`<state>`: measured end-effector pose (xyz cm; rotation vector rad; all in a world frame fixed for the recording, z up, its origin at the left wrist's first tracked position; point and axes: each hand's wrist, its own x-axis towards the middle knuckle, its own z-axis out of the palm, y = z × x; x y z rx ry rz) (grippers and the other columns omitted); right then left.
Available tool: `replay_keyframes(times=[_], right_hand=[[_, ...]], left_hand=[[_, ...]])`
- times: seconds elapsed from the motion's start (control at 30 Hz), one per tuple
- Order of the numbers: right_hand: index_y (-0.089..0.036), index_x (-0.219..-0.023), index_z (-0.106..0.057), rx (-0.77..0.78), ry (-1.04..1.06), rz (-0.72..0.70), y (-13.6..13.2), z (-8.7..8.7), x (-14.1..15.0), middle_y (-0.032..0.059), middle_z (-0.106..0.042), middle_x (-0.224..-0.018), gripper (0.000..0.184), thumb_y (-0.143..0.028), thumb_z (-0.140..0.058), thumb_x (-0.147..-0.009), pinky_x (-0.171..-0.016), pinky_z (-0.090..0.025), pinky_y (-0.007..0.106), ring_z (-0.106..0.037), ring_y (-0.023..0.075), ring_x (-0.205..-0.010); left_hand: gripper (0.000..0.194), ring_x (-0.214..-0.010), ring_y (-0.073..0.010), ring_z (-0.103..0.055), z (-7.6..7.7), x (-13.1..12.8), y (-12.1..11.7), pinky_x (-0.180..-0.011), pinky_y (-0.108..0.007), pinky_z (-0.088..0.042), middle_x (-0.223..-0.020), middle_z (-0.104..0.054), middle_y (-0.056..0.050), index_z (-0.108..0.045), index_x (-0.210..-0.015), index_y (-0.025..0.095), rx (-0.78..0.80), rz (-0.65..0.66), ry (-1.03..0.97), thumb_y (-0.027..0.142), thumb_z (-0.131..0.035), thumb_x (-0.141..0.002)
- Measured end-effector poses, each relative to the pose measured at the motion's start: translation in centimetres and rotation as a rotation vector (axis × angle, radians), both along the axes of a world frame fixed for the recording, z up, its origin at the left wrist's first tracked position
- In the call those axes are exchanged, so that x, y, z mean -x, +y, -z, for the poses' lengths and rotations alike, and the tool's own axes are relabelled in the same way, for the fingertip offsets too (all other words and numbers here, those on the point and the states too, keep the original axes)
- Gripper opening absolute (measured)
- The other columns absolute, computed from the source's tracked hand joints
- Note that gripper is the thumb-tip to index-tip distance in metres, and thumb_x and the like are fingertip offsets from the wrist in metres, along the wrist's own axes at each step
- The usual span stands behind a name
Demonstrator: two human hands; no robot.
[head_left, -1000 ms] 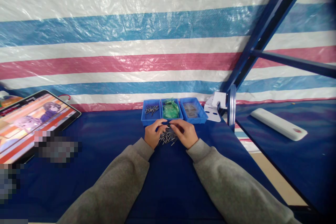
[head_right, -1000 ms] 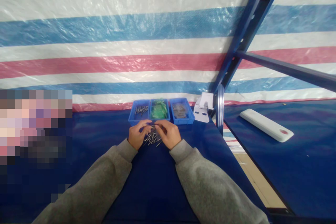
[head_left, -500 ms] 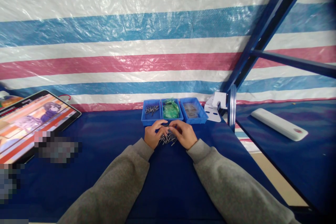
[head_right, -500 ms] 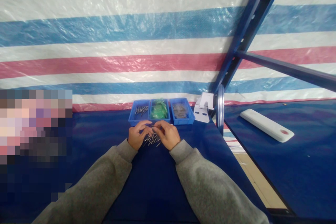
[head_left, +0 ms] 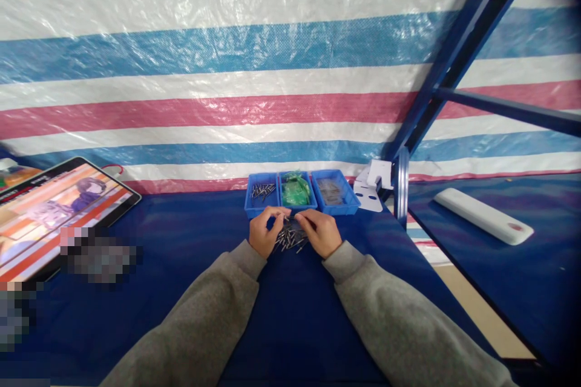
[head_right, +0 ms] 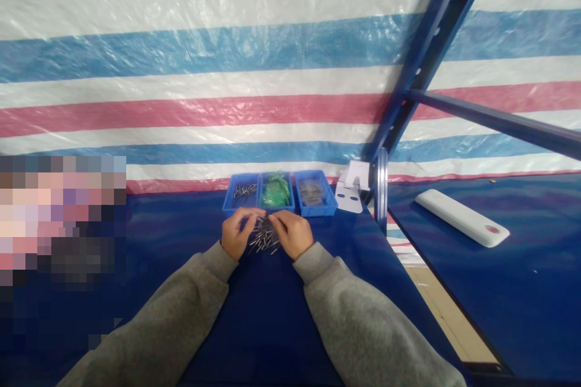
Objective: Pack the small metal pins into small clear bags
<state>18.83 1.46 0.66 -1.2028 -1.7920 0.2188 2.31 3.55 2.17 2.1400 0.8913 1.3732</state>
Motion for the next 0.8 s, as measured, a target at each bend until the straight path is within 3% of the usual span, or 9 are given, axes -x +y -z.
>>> replay_keyframes(times=[0.23, 0.37, 0.53, 0.67, 0.73, 0.8], right_hand=[[-0.018, -0.085, -0.064, -0.037, 0.073, 0.08, -0.2, -0.6, -0.4, 0.0047, -0.066, -0.081, 0.027, -0.032, -0.04, -0.088, -0.071, -0.045, 0.026, -0.061, 0.0161, -0.076], [-0.018, -0.093, -0.062, -0.048, 0.069, -0.011, -0.7, -1.1, -0.2, 0.0051, -0.065, -0.084, 0.024, -0.031, -0.043, -0.087, -0.07, -0.045, 0.026, -0.06, 0.0151, -0.075], [-0.019, -0.085, -0.062, -0.007, -0.01, -0.128, -0.7, -0.6, 0.1, 0.003, -0.062, -0.074, 0.02, -0.031, -0.045, -0.086, -0.058, -0.043, 0.024, -0.055, 0.0125, -0.06], [-0.019, -0.084, -0.059, -0.01, 0.018, -0.085, -0.3, -0.2, 0.1, 0.0033, -0.063, -0.078, 0.019, -0.028, -0.043, -0.087, -0.067, -0.044, 0.024, -0.058, 0.0144, -0.071], [-0.019, -0.083, -0.059, -0.002, 0.04, -0.035, -0.2, -0.1, 0.0, 0.0033, -0.064, -0.079, 0.019, -0.028, -0.042, -0.088, -0.069, -0.044, 0.024, -0.059, 0.0149, -0.074], [-0.019, -0.082, -0.059, 0.011, 0.047, -0.008, -0.1, -0.1, -0.1, 0.0029, -0.064, -0.079, 0.021, -0.029, -0.041, -0.088, -0.069, -0.043, 0.024, -0.06, 0.0149, -0.073]], left_hand=[[0.017, -0.077, -0.0139, -0.06, 0.4, -0.2, 0.2, -0.075, -0.025, -0.045, -0.082, -0.066, -0.005, -0.062, -0.09, 0.016, -0.065, -0.033, 0.114, 0.024, -0.048, -0.085], [0.018, -0.05, -0.0085, -0.054, 0.7, -0.2, 0.3, -0.059, -0.02, -0.043, -0.053, -0.057, 0.005, -0.057, -0.097, 0.016, 0.055, -0.054, 0.091, 0.027, -0.049, -0.085], [0.019, -0.042, -0.0069, -0.049, 0.8, -0.2, 0.2, -0.052, -0.018, -0.041, -0.047, -0.052, 0.008, -0.053, -0.097, 0.016, 0.093, -0.054, 0.076, 0.029, -0.052, -0.083], [0.023, -0.053, -0.0091, -0.059, 0.7, -0.1, 0.1, -0.059, -0.02, -0.047, -0.06, -0.063, 0.003, -0.056, -0.101, 0.017, 0.071, -0.022, 0.07, 0.028, -0.054, -0.081], [0.022, -0.066, -0.0118, -0.064, 0.6, -0.1, 0.1, -0.068, -0.022, -0.049, -0.074, -0.068, -0.001, -0.061, -0.097, 0.017, 0.026, -0.017, 0.063, 0.028, -0.058, -0.079], [0.016, -0.069, -0.0129, -0.065, 0.6, -0.1, 0.1, -0.07, -0.022, -0.05, -0.076, -0.07, -0.002, -0.065, -0.09, 0.018, -0.007, -0.022, 0.052, 0.027, -0.058, -0.079]])
